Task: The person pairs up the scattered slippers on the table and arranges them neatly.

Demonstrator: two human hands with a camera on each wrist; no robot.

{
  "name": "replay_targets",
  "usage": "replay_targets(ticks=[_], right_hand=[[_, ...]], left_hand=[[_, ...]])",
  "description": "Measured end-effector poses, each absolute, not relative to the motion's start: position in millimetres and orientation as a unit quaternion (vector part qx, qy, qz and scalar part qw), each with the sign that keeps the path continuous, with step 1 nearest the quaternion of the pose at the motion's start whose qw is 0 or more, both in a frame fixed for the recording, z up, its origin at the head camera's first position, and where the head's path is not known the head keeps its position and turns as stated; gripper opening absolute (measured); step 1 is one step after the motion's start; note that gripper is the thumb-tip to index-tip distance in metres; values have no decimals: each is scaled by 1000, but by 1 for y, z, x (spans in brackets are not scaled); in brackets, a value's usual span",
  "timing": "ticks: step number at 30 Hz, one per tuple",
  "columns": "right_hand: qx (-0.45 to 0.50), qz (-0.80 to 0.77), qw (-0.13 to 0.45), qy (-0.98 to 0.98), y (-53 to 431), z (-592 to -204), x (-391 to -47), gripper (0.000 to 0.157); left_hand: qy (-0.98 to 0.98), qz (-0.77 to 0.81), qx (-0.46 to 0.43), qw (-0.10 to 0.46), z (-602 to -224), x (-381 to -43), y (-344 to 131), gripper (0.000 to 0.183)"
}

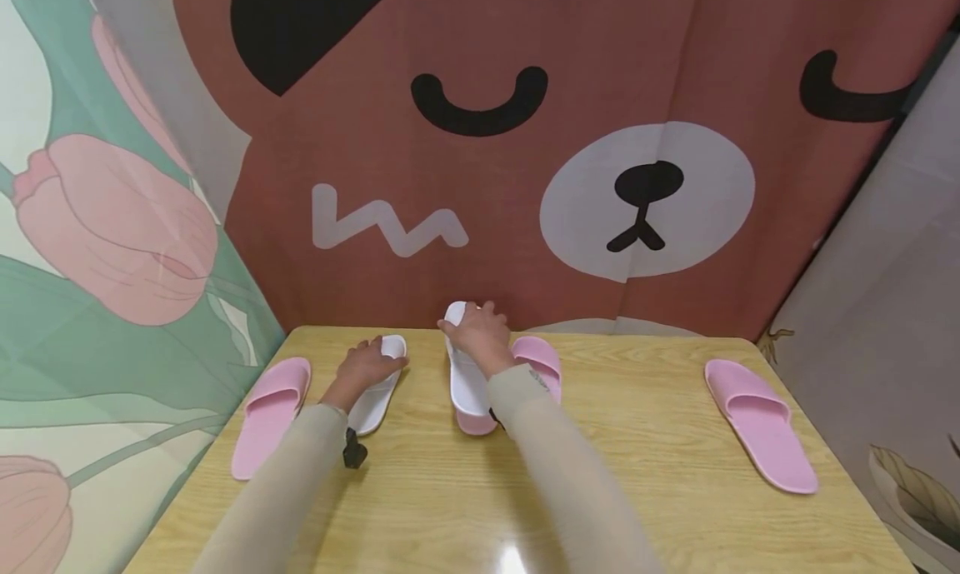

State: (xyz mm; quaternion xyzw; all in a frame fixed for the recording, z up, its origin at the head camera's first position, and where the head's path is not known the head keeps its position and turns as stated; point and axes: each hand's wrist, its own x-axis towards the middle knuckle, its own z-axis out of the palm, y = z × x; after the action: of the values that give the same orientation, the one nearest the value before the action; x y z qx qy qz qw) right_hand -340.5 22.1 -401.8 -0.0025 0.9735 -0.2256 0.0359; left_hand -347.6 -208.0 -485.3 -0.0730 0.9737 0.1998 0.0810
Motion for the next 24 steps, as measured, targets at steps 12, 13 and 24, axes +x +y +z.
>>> replay_targets(ticks=[12,13,24], right_hand=[[-6,-226,28,974,1,-403,-336,81],[-7,-225,27,974,-1,-403,-336,81],[-8,-225,31,974,-15,-411,-334,83]], left_hand=[[973,210,-54,81,-481,-345,-210,92],[972,212,-51,83,-482,-345,-211,91],[972,219,-39,81,-479,-343,-215,90]])
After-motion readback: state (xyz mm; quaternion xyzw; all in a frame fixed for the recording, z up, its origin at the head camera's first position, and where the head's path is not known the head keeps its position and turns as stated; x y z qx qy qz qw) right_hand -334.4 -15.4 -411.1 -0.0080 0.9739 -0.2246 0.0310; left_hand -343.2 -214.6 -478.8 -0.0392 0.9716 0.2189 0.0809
